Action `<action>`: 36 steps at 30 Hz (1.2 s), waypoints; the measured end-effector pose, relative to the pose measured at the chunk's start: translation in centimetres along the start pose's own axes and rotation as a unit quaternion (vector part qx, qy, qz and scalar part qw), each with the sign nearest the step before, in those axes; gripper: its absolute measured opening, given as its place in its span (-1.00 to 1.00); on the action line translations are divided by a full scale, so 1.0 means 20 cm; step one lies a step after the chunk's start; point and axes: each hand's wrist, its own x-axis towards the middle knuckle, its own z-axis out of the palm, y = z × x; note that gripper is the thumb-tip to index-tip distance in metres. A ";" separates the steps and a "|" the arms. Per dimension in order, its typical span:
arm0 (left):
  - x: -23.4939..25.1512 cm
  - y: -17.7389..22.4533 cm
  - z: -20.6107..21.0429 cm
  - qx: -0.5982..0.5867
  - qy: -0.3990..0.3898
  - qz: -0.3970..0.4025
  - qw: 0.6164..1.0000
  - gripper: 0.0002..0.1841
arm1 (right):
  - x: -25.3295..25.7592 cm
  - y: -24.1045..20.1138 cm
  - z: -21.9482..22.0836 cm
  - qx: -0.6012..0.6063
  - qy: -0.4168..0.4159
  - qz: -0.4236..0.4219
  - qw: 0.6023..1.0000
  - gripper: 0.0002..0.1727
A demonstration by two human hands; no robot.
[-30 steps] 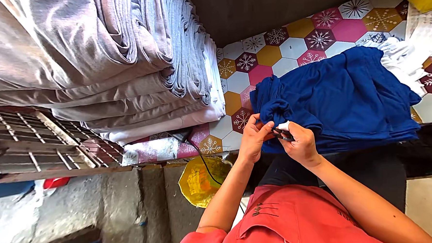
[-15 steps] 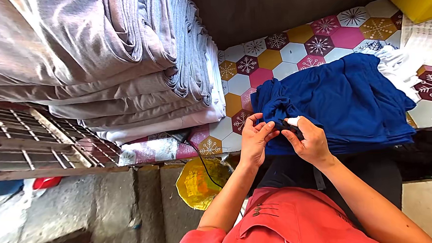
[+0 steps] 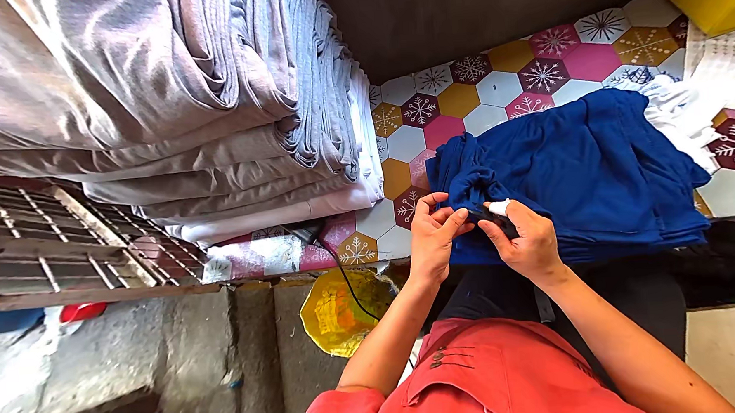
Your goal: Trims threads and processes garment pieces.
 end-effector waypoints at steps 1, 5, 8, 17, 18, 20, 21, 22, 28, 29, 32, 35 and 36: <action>0.00 0.00 0.00 0.001 -0.001 0.001 1.000 -0.53 | 0.00 0.00 0.00 0.005 -0.006 0.012 1.000 -0.62; 0.01 -0.02 -0.02 0.006 -0.011 0.014 1.000 -0.53 | 0.00 -0.02 -0.01 0.046 -0.026 0.070 0.996 -0.56; 0.01 -0.03 -0.02 0.016 -0.011 0.019 1.000 -0.52 | 0.01 -0.02 0.00 0.071 -0.020 0.071 0.995 -0.64; 0.00 -0.04 -0.03 0.089 -0.016 0.089 0.992 -0.48 | 0.02 -0.02 -0.02 0.056 0.001 0.043 0.998 -0.68; 0.00 -0.05 -0.03 0.100 -0.020 0.101 0.990 -0.49 | 0.02 -0.02 -0.02 0.049 -0.002 0.036 0.998 -0.68; 0.00 -0.06 -0.04 0.124 -0.024 0.121 0.984 -0.50 | 0.02 -0.03 -0.01 0.036 -0.004 0.027 0.999 -0.68; 0.00 -0.06 -0.04 0.135 -0.026 0.126 0.982 -0.51 | 0.02 -0.03 -0.01 0.029 -0.003 0.024 0.999 -0.69; -0.01 -0.06 -0.03 0.144 -0.027 0.127 0.981 -0.51 | 0.02 -0.04 0.00 0.024 0.000 0.021 0.999 -0.69; 0.00 -0.07 -0.03 0.115 -0.014 0.104 0.988 -0.45 | 0.01 -0.04 0.00 0.027 0.016 0.026 0.999 -0.72; 0.00 -0.06 -0.03 0.106 -0.006 0.100 0.989 -0.43 | 0.01 -0.04 0.00 0.032 0.012 0.037 0.999 -0.69; -0.01 -0.07 -0.02 0.094 0.000 0.097 0.991 -0.42 | 0.01 -0.04 0.00 0.030 0.005 0.041 0.999 -0.65; -0.01 -0.07 -0.02 0.094 -0.007 0.100 0.991 -0.42 | 0.01 -0.05 0.01 0.007 0.012 0.027 1.000 -0.68; -0.01 -0.07 -0.02 0.095 -0.006 0.097 0.991 -0.43 | 0.01 -0.05 0.02 0.003 0.020 0.022 1.000 -0.71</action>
